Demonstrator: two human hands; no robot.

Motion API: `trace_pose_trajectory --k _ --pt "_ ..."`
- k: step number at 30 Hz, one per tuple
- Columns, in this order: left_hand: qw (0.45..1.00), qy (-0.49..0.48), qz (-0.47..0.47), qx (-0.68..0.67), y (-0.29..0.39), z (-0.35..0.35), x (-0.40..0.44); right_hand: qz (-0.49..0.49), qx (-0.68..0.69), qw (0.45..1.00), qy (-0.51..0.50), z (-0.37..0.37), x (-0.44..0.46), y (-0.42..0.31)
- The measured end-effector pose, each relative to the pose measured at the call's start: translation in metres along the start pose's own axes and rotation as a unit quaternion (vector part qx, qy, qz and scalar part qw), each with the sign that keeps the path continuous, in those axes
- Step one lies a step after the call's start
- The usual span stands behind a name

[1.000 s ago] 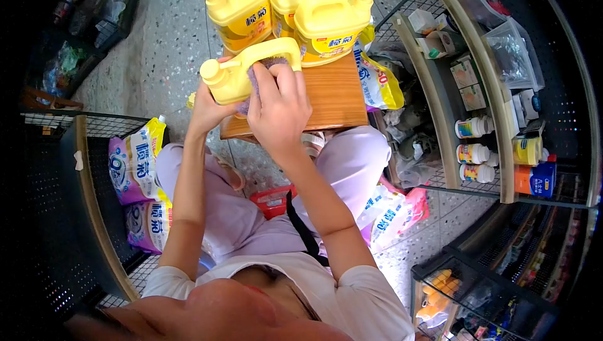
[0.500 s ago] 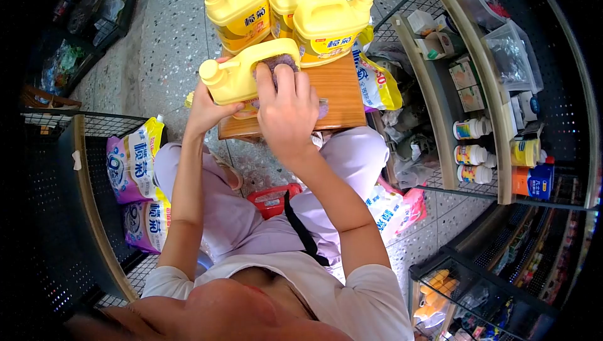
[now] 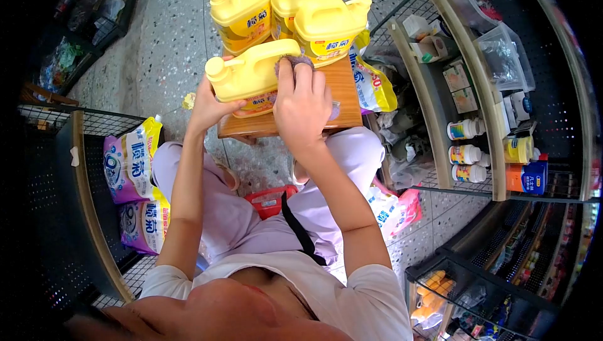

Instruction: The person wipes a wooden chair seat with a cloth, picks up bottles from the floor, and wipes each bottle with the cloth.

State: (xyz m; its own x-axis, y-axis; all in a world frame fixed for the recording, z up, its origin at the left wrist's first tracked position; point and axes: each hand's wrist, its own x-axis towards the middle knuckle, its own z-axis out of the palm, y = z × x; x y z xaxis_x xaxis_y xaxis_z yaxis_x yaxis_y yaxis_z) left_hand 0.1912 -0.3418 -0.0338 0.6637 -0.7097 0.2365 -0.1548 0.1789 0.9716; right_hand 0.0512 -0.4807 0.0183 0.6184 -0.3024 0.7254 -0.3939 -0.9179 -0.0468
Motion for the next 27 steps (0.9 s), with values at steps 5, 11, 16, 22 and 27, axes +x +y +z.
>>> trace_pose_trajectory --k 5,11,16,22,27 --pt "1.000 0.001 0.000 0.015 0.010 0.002 -0.001 0.033 0.039 0.998 0.027 0.002 -0.009 -0.004" --pt "1.000 0.003 -0.002 -0.009 0.008 0.003 -0.001 0.084 0.129 0.988 0.031 -0.001 -0.024 0.002" --pt "1.000 -0.008 0.010 0.002 0.009 0.002 0.000 0.090 0.173 0.978 0.070 -0.001 -0.024 0.008" --pt "1.000 0.000 0.003 -0.006 0.008 0.002 -0.002 0.013 0.142 0.983 0.112 0.001 0.001 0.013" --pt "1.000 -0.005 -0.004 0.004 0.002 -0.001 0.000 -0.008 0.081 0.991 0.103 0.015 0.000 0.019"
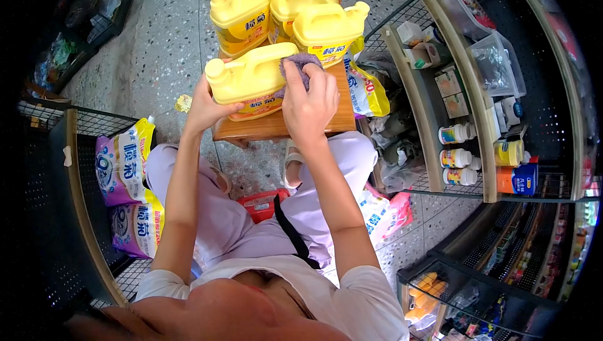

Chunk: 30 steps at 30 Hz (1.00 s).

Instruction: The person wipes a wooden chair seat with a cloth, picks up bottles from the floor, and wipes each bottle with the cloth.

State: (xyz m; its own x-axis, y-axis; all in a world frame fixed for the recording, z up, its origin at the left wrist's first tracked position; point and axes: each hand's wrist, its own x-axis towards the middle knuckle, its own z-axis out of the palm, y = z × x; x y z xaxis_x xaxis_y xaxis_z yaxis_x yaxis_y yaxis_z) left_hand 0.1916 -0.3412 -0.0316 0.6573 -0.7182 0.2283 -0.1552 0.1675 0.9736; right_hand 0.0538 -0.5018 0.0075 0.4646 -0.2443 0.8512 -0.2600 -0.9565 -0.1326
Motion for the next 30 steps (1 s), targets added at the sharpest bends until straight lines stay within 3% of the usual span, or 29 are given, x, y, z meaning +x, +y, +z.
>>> trace_pose_trajectory --k 5,11,20,23,30 --pt "1.000 0.012 0.029 -0.003 -0.003 0.003 0.000 0.035 -0.011 0.999 -0.033 0.001 0.001 -0.012" --pt "0.999 0.019 0.028 0.021 0.005 0.005 -0.001 0.136 0.120 0.980 -0.087 -0.007 0.006 -0.022" --pt "0.999 0.020 0.028 0.004 0.002 0.006 -0.004 0.218 0.282 0.930 -0.091 -0.014 -0.007 -0.020" --pt "0.999 0.033 0.009 -0.013 -0.001 0.007 -0.004 0.204 0.289 0.930 -0.095 -0.019 -0.008 -0.020" --pt "0.998 0.035 0.024 0.053 0.002 0.003 -0.004 0.037 0.155 0.986 -0.045 -0.008 -0.006 -0.018"
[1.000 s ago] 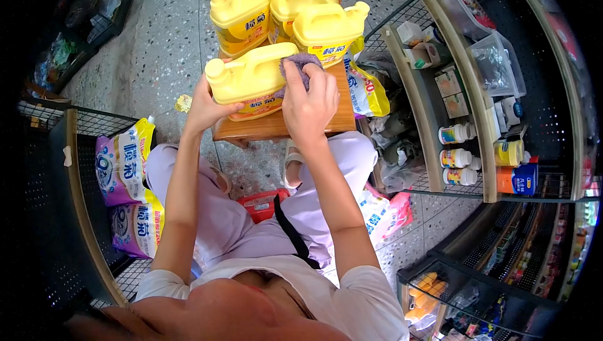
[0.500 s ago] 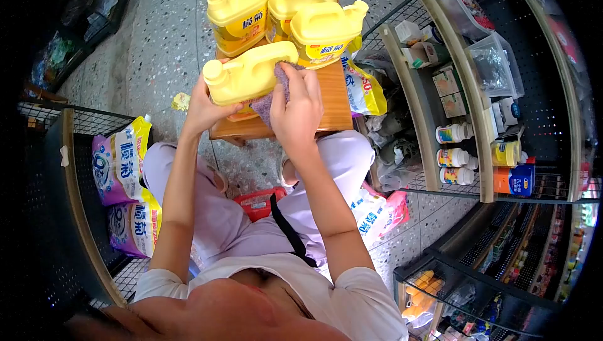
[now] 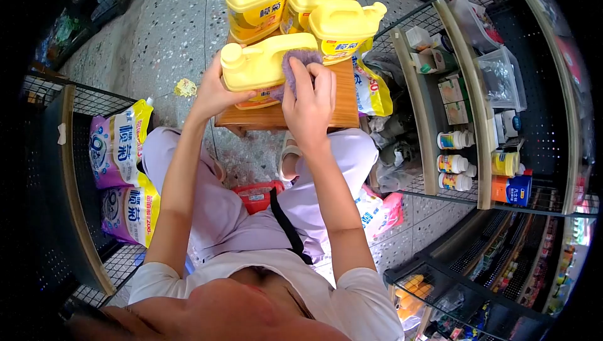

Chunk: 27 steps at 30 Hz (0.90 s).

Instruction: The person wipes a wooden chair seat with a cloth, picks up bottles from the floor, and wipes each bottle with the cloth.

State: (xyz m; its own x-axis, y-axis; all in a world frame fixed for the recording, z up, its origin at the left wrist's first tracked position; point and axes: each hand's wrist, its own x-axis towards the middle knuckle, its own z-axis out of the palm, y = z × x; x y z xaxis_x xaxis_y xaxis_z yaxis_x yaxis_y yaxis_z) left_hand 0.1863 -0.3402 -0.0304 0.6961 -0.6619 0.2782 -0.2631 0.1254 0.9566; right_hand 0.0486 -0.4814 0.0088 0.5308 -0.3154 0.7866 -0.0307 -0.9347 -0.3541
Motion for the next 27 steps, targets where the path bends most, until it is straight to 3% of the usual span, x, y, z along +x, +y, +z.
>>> trace_pose_trajectory --k 8,11,17,23,27 --pt "1.000 -0.005 -0.007 -0.022 0.001 0.000 0.001 -0.029 -0.121 0.992 0.017 0.008 0.014 0.005" --pt "1.000 -0.008 0.004 -0.010 -0.003 -0.001 0.003 0.023 -0.138 0.990 -0.016 0.007 0.015 -0.005" --pt "1.000 -0.008 0.017 -0.011 -0.009 0.000 0.003 0.113 -0.022 0.993 -0.040 0.001 0.020 -0.013" --pt "0.998 -0.002 -0.007 -0.065 -0.003 0.003 0.000 0.144 0.029 0.988 -0.039 -0.006 0.013 -0.014" --pt "0.998 -0.003 0.002 -0.059 -0.006 0.004 0.000 0.202 0.140 0.969 -0.034 -0.011 0.000 -0.006"
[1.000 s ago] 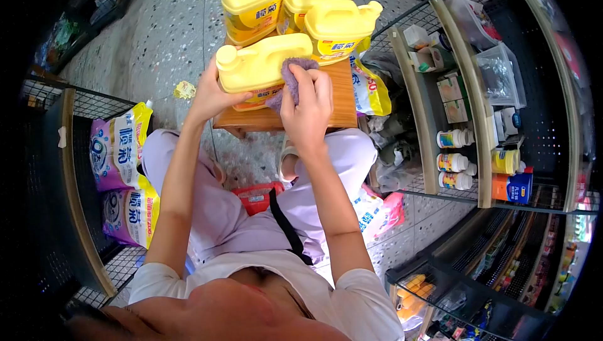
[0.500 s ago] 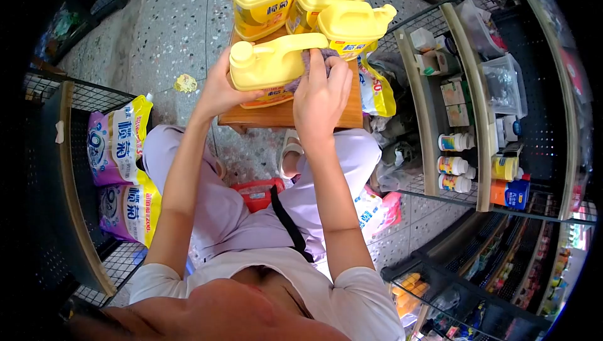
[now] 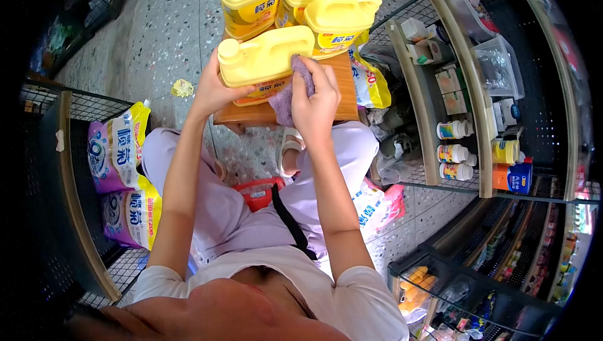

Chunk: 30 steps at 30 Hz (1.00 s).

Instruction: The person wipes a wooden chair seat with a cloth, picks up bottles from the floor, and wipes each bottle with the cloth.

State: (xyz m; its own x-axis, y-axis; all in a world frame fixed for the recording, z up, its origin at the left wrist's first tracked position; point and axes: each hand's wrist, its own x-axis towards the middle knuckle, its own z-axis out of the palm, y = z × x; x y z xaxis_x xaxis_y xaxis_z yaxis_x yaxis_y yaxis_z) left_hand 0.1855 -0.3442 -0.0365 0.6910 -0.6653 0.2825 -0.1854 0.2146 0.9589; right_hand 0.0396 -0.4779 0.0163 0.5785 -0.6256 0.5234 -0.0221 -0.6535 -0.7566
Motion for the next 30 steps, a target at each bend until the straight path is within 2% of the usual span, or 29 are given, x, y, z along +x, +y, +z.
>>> trace_pose_trajectory --k 2,5,8,12,17,22,27,30 --pt "1.000 0.003 0.007 0.011 -0.002 0.000 0.000 0.044 0.065 0.997 -0.018 -0.006 -0.002 0.005" --pt "1.000 -0.006 0.002 0.010 0.002 -0.001 0.001 0.026 0.073 0.997 -0.004 -0.010 -0.003 0.005" --pt "1.000 -0.010 -0.008 -0.014 0.008 0.002 0.000 -0.126 0.039 0.990 0.057 0.001 0.001 -0.002" --pt "1.000 -0.016 0.001 -0.010 0.001 0.000 0.001 -0.261 -0.067 0.961 0.060 0.017 0.012 -0.011" --pt "0.999 -0.002 0.010 0.037 -0.003 -0.002 0.002 -0.251 -0.117 0.958 0.080 0.034 0.016 -0.014" --pt "1.000 -0.006 -0.013 0.016 -0.001 0.000 0.002 -0.234 -0.146 0.956 0.104 0.033 0.021 -0.013" --pt "0.998 -0.011 -0.041 -0.037 0.007 0.003 0.000 -0.163 -0.165 0.966 0.112 0.018 0.035 -0.011" --pt "0.999 -0.008 -0.038 -0.024 0.001 0.001 0.000 -0.128 -0.147 0.974 0.117 0.012 0.040 -0.003"
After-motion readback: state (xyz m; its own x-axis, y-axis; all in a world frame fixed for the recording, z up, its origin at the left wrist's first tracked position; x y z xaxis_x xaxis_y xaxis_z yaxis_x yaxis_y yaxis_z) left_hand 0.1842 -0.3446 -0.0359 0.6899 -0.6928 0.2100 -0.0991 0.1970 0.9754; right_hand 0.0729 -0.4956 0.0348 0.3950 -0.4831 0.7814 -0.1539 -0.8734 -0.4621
